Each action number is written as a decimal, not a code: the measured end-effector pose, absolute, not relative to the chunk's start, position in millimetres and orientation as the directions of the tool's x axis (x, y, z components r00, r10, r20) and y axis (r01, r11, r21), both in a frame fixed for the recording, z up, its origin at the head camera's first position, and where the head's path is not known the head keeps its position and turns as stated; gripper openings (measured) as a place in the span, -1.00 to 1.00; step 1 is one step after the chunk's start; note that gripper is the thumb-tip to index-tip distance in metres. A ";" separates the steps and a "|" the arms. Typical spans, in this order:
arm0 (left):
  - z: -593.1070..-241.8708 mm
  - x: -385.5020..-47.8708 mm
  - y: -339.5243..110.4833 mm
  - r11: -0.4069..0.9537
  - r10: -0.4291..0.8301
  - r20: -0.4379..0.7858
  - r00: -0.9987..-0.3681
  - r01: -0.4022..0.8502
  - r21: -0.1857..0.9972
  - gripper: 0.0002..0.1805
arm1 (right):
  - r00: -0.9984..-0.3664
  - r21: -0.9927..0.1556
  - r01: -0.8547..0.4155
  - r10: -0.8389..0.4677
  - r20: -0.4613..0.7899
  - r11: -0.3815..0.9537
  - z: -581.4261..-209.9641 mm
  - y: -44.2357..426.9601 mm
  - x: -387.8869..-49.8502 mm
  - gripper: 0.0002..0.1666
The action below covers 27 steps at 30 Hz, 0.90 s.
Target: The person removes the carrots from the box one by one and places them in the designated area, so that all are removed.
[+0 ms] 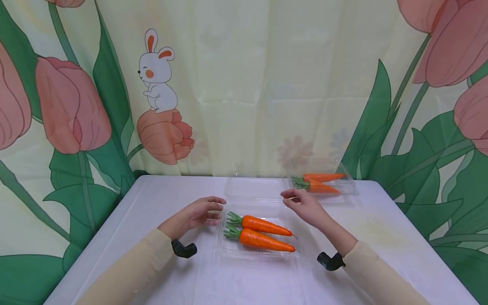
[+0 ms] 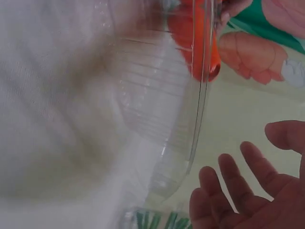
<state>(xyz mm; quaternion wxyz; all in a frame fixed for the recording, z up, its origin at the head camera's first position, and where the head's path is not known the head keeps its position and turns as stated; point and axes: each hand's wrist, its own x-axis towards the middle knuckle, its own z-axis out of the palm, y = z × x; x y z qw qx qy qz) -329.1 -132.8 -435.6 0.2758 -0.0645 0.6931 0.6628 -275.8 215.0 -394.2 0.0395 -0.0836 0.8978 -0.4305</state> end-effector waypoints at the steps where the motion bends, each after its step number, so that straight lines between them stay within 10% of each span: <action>1: -435.7 -329.3 -133.0 0.108 0.276 -0.469 -0.839 -0.457 0.883 -0.62 | -0.980 -0.737 -0.150 -0.196 0.024 0.659 -393.2 211.3 -273.1 -0.55; 27: -437.0 -328.1 -132.0 0.086 0.282 -0.454 -0.845 -0.449 0.889 -0.64 | -0.944 -0.501 -0.281 -0.331 -0.011 0.819 -393.1 154.3 -241.1 -0.72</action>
